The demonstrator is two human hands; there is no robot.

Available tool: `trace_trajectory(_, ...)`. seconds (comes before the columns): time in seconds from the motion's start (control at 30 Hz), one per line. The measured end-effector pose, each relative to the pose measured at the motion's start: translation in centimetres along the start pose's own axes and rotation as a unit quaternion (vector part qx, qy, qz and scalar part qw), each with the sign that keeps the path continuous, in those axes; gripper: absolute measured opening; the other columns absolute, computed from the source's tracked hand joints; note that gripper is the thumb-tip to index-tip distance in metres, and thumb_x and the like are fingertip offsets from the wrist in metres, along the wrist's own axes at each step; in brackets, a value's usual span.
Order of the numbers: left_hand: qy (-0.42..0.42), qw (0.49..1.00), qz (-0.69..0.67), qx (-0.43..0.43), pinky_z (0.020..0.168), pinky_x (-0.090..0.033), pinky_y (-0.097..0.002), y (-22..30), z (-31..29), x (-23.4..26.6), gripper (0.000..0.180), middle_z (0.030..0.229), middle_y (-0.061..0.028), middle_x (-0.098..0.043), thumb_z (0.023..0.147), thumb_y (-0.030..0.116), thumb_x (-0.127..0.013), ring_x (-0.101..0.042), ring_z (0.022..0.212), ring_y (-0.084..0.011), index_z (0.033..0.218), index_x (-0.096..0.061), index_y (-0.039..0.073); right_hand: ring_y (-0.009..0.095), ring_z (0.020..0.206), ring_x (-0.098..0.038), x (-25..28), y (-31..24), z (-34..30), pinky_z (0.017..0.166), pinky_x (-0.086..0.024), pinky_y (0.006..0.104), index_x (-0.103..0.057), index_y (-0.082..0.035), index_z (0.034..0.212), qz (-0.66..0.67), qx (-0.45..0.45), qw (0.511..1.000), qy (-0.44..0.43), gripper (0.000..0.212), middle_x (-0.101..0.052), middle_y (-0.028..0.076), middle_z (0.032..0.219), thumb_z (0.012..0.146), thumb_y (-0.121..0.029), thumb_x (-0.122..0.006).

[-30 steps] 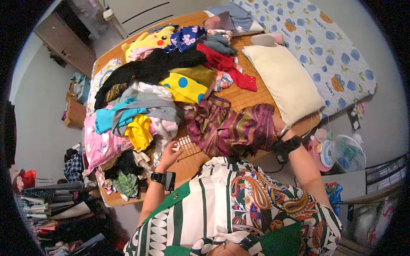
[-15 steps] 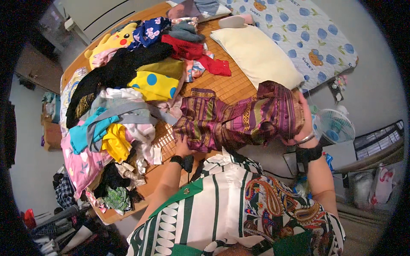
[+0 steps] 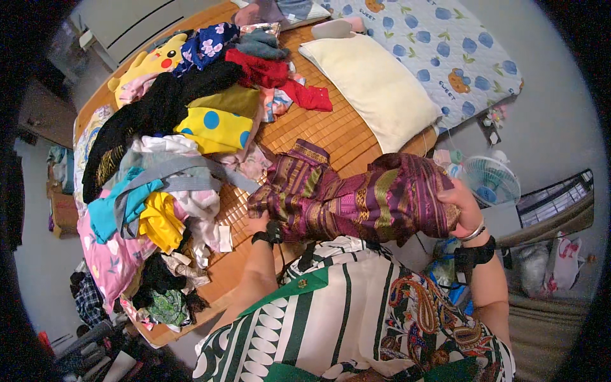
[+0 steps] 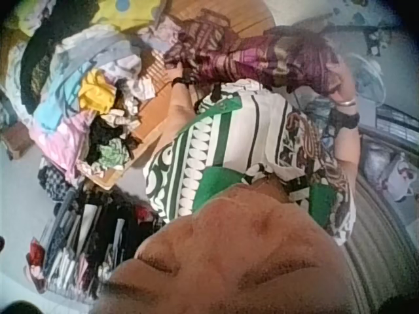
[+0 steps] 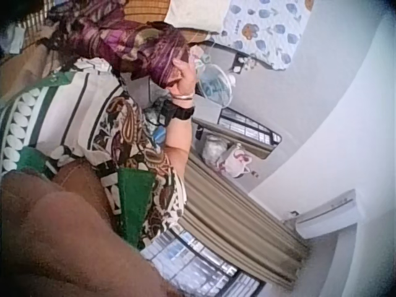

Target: The person folds a pink sweatshirt, a green cardigan, and a blue sweater one at a time on a bed and places each into a blue storage bag on the floor.

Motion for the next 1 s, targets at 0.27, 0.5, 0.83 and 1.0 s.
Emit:
trace_trajectory(0.27, -0.045, 0.966, -0.172, -0.185, 0.066, -0.045, -0.0362, -8.7, 8.7, -1.3, 0.031, 0.077, -0.0161, -0.060, 0.059, 0.021, -0.065, -0.059, 0.073, -0.0281, 0.079, -0.058, -0.002, 0.013, 0.091, -0.051, -4.5, 2.3, 2.8, 0.082, -0.039, 0.0255, -0.042, 0.004, 0.113, -0.181, -0.114, 0.961, -0.174, 0.058, -0.054, 0.007, 0.101, 0.061, -0.010, -0.062)
trace_trajectory(0.5, -0.283, 0.854, 0.033, -0.436, 0.067, -0.044, -0.0277, 4.6, -7.3, 3.4, 0.023, 0.080, -0.0078, -0.061, 0.073, 0.015, -0.048, -0.056, 0.076, -0.0176, 0.089, -0.059, 0.003, 0.009, 0.091, -0.049, -5.4, 2.2, 4.9, 0.083, -0.037, 0.0247, -0.045, 0.003, 0.108, -0.245, -0.136, 0.924, -0.261, 0.042, -0.054, 0.004, 0.103, 0.068, -0.001, -0.055)
trace_trajectory(0.83, -0.406, 0.709, -0.370, -0.443, 0.092, -0.030, -0.0300, 15.5, -22.7, 18.4, 0.055, 0.120, -0.0058, -0.039, 0.062, 0.011, -0.068, -0.041, 0.107, -0.0190, 0.111, -0.046, 0.003, 0.007, 0.083, -0.046, -15.2, 9.9, 9.1, 0.075, -0.039, 0.0228, -0.051, 0.001, 0.095, -0.224, -0.076, 0.846, -0.478, 0.025, -0.055, 0.001, 0.088, 0.072, -0.007, -0.055)
trace_trajectory(1.0, -0.244, 0.797, -0.151, -0.531, 0.080, -0.040, -0.0299, 16.7, -21.3, 21.9, 0.033, 0.094, -0.0071, -0.057, 0.066, 0.007, -0.064, -0.052, 0.090, -0.0161, 0.098, -0.054, 0.003, 0.010, 0.082, -0.050, -18.5, 10.1, 9.3, 0.076, -0.041, 0.0254, -0.047, 0.001, 0.107, -0.250, 0.020, 0.793, -0.555, 0.036, -0.055, 0.005, 0.095, 0.076, -0.014, -0.056)
Point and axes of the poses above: each hand's wrist, its own z-axis towards the middle knuckle, its own x-axis out of the back of the hand, y = z × x, the point moved 4 cm from there along z, towards the middle knuckle
